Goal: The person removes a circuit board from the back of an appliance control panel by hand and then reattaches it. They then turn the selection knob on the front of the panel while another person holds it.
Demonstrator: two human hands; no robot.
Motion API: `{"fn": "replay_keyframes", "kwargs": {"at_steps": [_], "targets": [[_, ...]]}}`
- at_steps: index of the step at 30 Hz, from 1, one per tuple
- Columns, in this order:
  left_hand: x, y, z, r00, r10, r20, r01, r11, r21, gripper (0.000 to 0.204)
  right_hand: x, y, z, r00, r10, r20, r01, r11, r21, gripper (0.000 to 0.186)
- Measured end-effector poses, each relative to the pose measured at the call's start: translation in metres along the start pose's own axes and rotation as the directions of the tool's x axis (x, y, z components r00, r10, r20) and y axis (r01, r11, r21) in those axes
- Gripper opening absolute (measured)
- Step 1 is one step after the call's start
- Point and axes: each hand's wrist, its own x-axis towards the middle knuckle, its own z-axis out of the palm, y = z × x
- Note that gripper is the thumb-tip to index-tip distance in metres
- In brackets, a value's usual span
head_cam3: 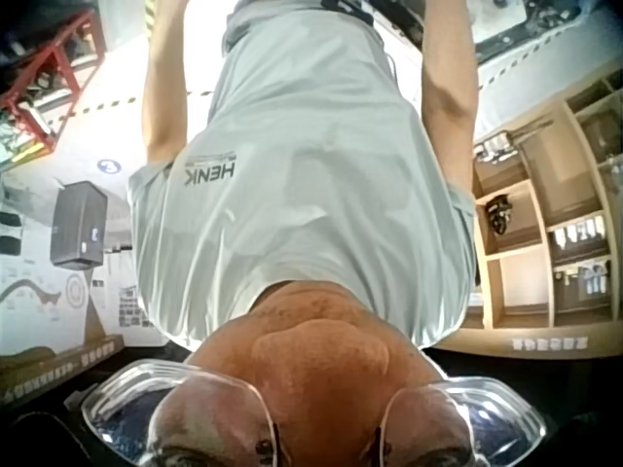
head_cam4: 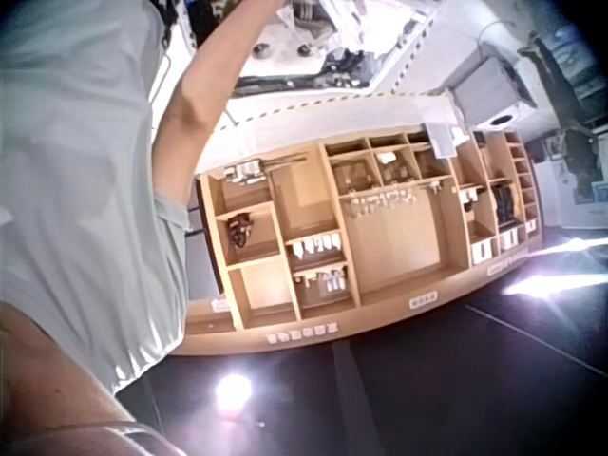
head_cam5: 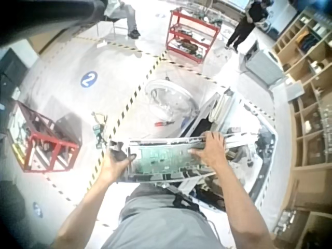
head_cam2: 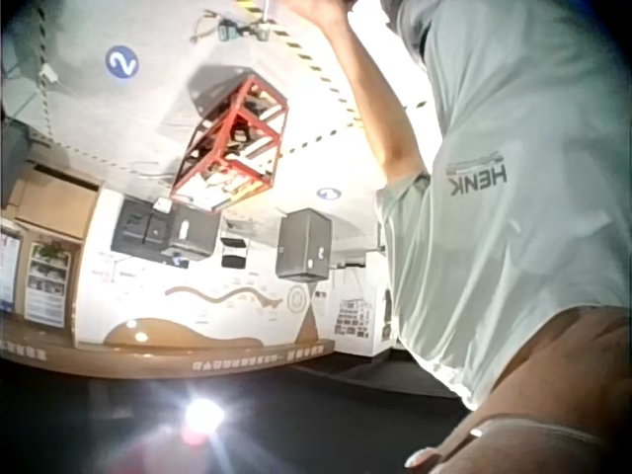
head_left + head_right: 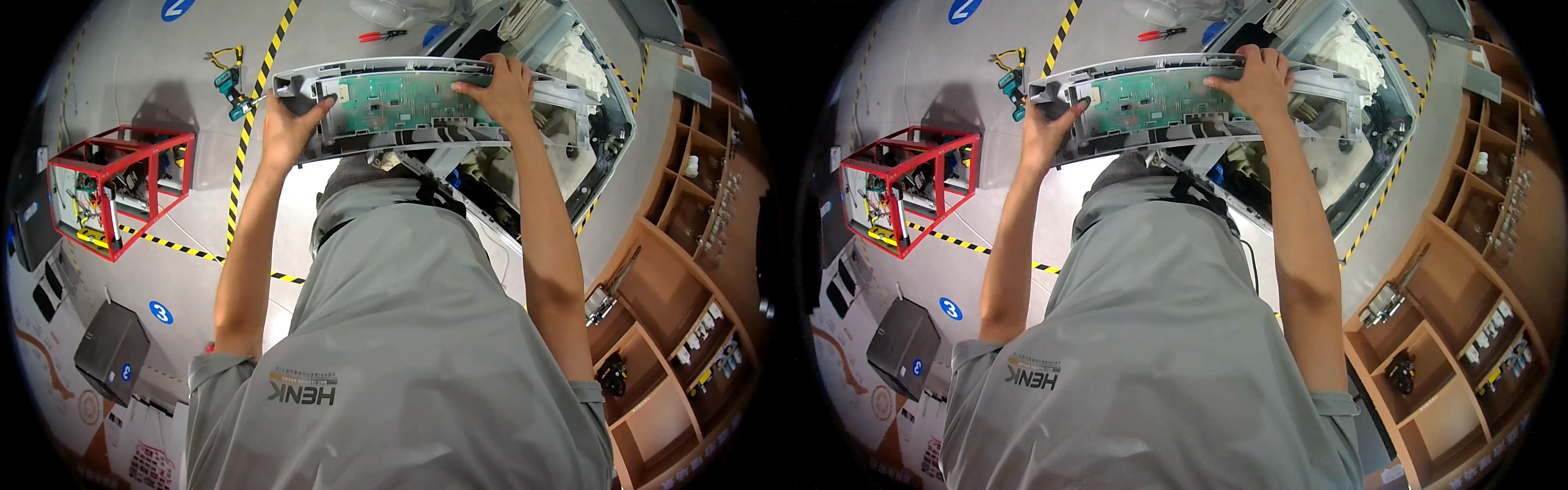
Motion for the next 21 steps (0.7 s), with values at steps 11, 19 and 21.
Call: {"fn": "replay_keyframes", "kwargs": {"at_steps": [11, 19, 21], "targets": [[-0.002, -0.004, 0.003, 1.000, 0.015, 0.004, -0.014, 0.988, -0.157, 0.078, -0.012, -0.074, 0.000, 0.907, -0.341, -0.246, 0.316, 0.939, -0.136, 0.090], [-0.005, -0.015, 0.003, 0.997, 0.055, -0.057, -0.056, 0.998, -0.004, 0.080, 0.017, -0.091, 0.000, 0.938, -0.304, 0.168, 0.328, 0.934, -0.139, 0.079], [-0.011, 0.000, 0.000, 0.997, 0.040, -0.058, -0.039, 0.999, 0.016, 0.080, 0.018, -0.099, -0.009, 0.937, -0.194, 0.292, 0.244, 0.958, -0.148, 0.078]]}}
